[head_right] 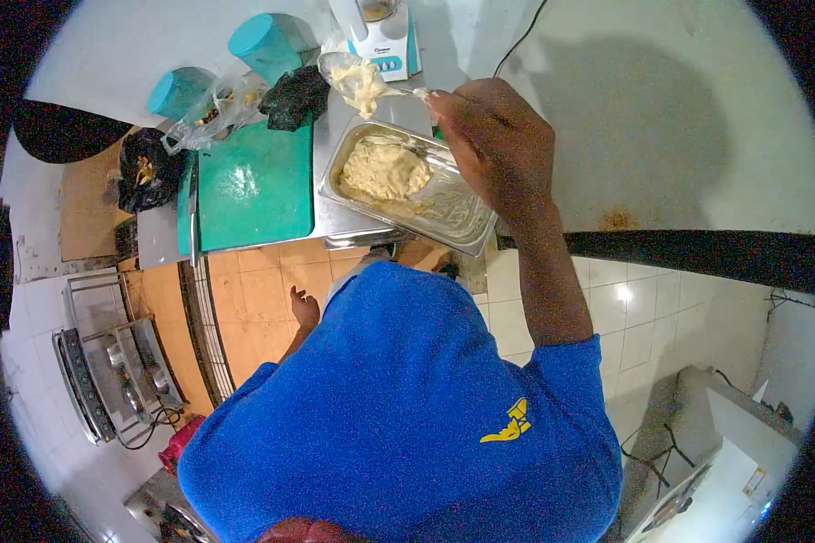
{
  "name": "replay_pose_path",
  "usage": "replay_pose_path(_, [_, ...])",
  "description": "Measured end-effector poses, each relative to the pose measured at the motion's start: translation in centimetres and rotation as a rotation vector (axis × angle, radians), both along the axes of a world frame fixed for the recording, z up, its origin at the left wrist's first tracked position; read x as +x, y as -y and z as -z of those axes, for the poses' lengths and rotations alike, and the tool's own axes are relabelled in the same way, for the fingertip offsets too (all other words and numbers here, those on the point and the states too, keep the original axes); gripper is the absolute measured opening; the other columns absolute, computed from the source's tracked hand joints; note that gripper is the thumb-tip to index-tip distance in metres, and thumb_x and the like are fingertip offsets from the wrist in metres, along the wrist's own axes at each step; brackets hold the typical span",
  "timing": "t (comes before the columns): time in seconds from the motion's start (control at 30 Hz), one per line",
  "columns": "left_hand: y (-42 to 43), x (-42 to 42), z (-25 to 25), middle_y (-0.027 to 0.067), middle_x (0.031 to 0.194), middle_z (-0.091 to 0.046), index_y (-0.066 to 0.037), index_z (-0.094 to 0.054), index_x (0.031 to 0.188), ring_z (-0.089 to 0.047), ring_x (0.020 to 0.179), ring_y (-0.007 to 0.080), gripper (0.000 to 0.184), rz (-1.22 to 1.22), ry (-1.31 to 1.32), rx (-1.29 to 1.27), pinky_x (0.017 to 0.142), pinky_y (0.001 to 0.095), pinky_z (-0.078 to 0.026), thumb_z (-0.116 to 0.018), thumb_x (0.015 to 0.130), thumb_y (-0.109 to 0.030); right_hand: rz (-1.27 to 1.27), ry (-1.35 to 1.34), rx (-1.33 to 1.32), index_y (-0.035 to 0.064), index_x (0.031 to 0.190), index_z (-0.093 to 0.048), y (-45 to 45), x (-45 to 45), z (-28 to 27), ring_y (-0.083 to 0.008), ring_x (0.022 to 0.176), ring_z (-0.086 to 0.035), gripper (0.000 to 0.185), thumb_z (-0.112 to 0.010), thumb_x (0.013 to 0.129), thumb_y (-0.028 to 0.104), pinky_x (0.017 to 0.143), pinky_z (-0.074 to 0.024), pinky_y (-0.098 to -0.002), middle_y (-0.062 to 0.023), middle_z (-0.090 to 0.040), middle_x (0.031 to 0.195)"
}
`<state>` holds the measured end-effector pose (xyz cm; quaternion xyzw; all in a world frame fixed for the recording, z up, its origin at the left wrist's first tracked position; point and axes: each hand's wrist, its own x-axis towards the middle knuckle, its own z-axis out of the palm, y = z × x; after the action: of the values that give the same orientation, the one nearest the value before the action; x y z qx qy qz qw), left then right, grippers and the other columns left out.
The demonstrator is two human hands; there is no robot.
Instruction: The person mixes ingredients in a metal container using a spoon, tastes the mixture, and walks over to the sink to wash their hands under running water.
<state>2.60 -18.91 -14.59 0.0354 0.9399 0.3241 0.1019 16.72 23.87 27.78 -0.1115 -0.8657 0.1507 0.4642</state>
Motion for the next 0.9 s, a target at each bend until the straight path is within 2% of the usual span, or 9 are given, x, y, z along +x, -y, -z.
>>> replay_pose_path(0.23, [-0.3, -2.6, 0.7, 0.0233, 0.104, -0.058, 0.005, -0.038, 0.128, -0.057, 0.096, 0.0362, 0.056, 0.052, 0.014, -0.01, 0.084, 0.0409, -0.046, -0.049, 0.073, -0.001, 0.036, 0.04, -0.095, 0.0147, 0.095, -0.068, 0.5, -0.6, 1.7, -0.0175, 0.067, -0.061, 0.023, -0.071, 0.073, 0.006, 0.056, -0.0504, -0.0291, -0.0035, -0.062, 0.081])
replay_pose_path(0.33, [-0.1, -2.8, 0.9, 0.0233, 0.105, -0.058, 0.005, -0.037, 0.128, -0.057, 0.095, 0.0358, 0.056, 0.053, 0.023, 0.002, 0.083, 0.0401, -0.046, -0.048, 0.074, -0.002, 0.083, 0.272, -0.405, 0.0124, 0.094, -0.067, 0.9, -1.1, 9.1, -0.0206, 0.069, -0.061, 0.018, -0.067, 0.077, 0.01, 0.059, -0.0507, -0.0307, -0.0059, -0.061, 0.084])
replay_pose_path(0.4, [-0.1, -2.6, 0.9, 0.0234, 0.105, -0.058, 0.006, -0.037, 0.128, -0.057, 0.095, 0.0358, 0.056, 0.041, 0.054, 0.002, 0.082, 0.04, -0.046, -0.049, 0.074, -0.002, 0.004, 0.409, -0.291, 0.0114, 0.095, -0.066, 0.6, -1.0, 16.1, -0.0239, 0.072, -0.061, 0.015, -0.061, 0.08, 0.011, 0.062, -0.0505, -0.0328, -0.0081, -0.059, 0.085])
replay_pose_path(0.47, [0.5, -2.3, 1.0, 0.0234, 0.105, -0.057, 0.006, -0.036, 0.129, -0.057, 0.095, 0.0358, 0.057, 0.012, 0.088, 0.028, 0.082, 0.0402, -0.046, -0.049, 0.074, -0.003, 0.058, 0.483, -0.203, 0.0098, 0.092, -0.066, 1.0, 0.3, 19.7, -0.0253, 0.073, -0.06, 0.013, -0.06, 0.08, 0.01, 0.063, -0.05, -0.0343, -0.0086, -0.058, 0.083])
replay_pose_path(0.5, [0.4, -2.3, 0.9, 0.0234, 0.105, -0.057, 0.006, -0.036, 0.129, -0.057, 0.095, 0.0358, 0.058, -0.008, 0.103, 0.046, 0.081, 0.0403, -0.046, -0.05, 0.074, -0.003, 0.079, 0.517, -0.154, 0.0091, 0.091, -0.065, 1.2, 0.2, 19.3, -0.0259, 0.073, -0.059, 0.012, -0.06, 0.08, 0.009, 0.063, -0.0498, -0.035, -0.0088, -0.057, 0.082])
replay_pose_path(0.6, [1.2, -2.2, 0.5, 0.0229, 0.104, -0.058, 0.006, -0.037, 0.128, -0.057, 0.094, 0.0358, 0.058, 0.029, 0.07, 0.022, 0.08, 0.0409, -0.047, -0.05, 0.073, -0.003, 0.119, 0.235, -0.183, 0.0045, 0.085, -0.065, 2.1, 0.6, 17.8, -0.0261, 0.07, -0.059, 0.009, -0.064, 0.076, 0.007, 0.058, -0.0478, -0.0339, -0.0093, -0.056, 0.078])
replay_pose_path(0.7, [1.6, -2.2, 1.0, 0.0219, 0.103, -0.059, 0.005, -0.038, 0.127, -0.058, 0.092, 0.0358, 0.056, 0.03, 0.035, -0.081, 0.08, 0.0412, -0.047, -0.05, 0.073, -0.003, 0.135, 0.33, -0.098, 0.0053, 0.083, -0.061, 1.9, 0.6, 19.7, -0.0254, 0.069, -0.058, 0.007, -0.059, 0.078, 0.01, 0.061, -0.0495, -0.0364, -0.007, -0.055, 0.077])
replay_pose_path(0.8, [2.1, -2.2, 1.6, 0.0212, 0.102, -0.059, 0.005, -0.039, 0.126, -0.058, 0.092, 0.036, 0.055, 0.065, -0.064, -0.059, 0.08, 0.0416, -0.047, -0.05, 0.073, -0.003, 0.134, 0.325, -0.068, 0.006, 0.084, -0.062, 2.0, 0.9, 20.2, -0.0251, 0.068, -0.059, 0.008, -0.057, 0.079, 0.011, 0.059, -0.0498, -0.0367, -0.007, -0.055, 0.078])
replay_pose_path(0.9, [2.4, -1.9, 1.4, 0.0213, 0.102, -0.059, 0.004, -0.039, 0.126, -0.058, 0.091, 0.0364, 0.054, 0.061, -0.04, -0.019, 0.08, 0.0417, -0.047, -0.05, 0.074, -0.003, 0.172, 0.45, -0.039, 0.0066, 0.085, -0.063, 1.9, 1.2, 20.6, -0.0253, 0.07, -0.06, 0.01, -0.055, 0.08, 0.011, 0.06, -0.0499, -0.038, -0.0072, -0.055, 0.08])
